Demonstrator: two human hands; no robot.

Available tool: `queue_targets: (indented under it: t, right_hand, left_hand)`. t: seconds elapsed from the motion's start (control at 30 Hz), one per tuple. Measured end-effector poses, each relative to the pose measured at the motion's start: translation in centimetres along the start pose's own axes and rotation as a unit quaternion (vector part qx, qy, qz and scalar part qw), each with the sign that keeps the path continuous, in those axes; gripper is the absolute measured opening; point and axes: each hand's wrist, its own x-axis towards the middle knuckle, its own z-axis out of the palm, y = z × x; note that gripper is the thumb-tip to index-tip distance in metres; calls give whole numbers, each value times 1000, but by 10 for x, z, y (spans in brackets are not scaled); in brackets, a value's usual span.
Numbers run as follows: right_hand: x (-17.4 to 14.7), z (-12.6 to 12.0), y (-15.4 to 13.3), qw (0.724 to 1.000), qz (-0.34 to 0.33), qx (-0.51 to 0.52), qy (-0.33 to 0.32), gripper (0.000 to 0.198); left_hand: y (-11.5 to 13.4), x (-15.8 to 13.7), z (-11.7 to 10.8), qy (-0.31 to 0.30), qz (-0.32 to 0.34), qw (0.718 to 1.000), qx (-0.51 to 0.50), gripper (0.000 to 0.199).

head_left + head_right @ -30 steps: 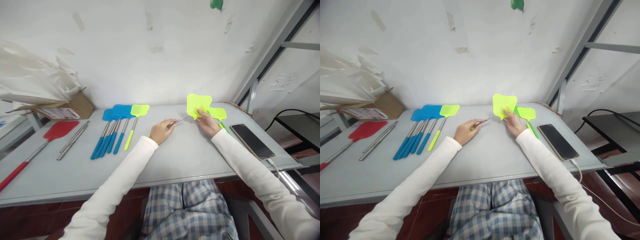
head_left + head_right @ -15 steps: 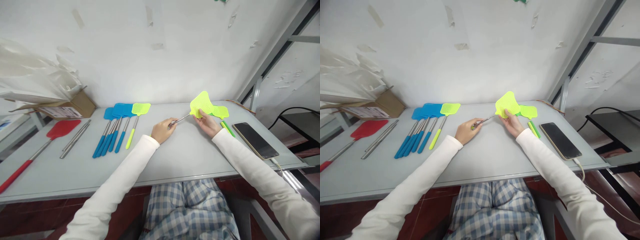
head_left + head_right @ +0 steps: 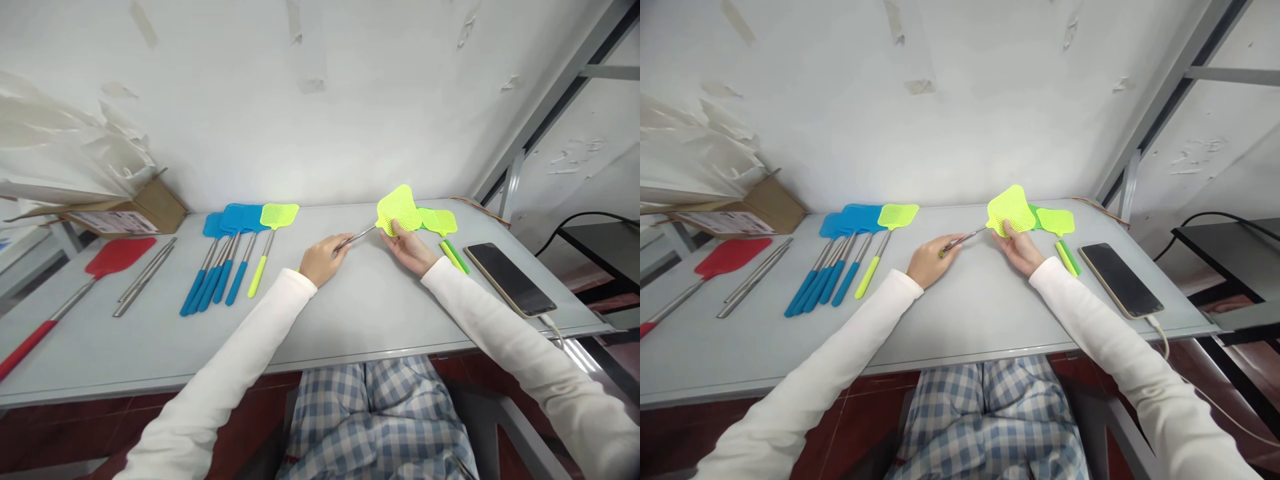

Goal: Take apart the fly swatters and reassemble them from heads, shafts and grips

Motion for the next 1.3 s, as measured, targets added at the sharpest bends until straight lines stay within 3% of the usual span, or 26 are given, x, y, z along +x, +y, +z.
queue_targets:
  t: [0.3, 0.77, 0.93, 1.07, 1.2, 1.3]
  right_hand:
    - [-15, 15, -7, 996, -49, -65, -29, 34]
    - [-23, 22, -8, 994, -52, -83, -48, 34]
    - [-19, 18, -19, 991, -29, -107, -78, 30]
    - [-15, 13, -23, 987, 7, -128, -97, 29]
    - [-13, 10, -15, 981, 30, -171, -85, 34]
    - [-13, 9, -9, 974, 49, -207, -80, 32]
  left_hand:
    - [0, -2, 6, -1, 51, 998, 27, 41]
    - [0, 0, 9, 39, 71, 996, -34, 41]
    - [10, 2, 0, -10, -18, 987, -157, 36]
    - [6, 7, -3, -42, -114, 956, -267, 35]
    - [-12, 14, 1, 29, -241, 918, -314, 26]
    - [-23, 14, 2, 73, -282, 917, -271, 37]
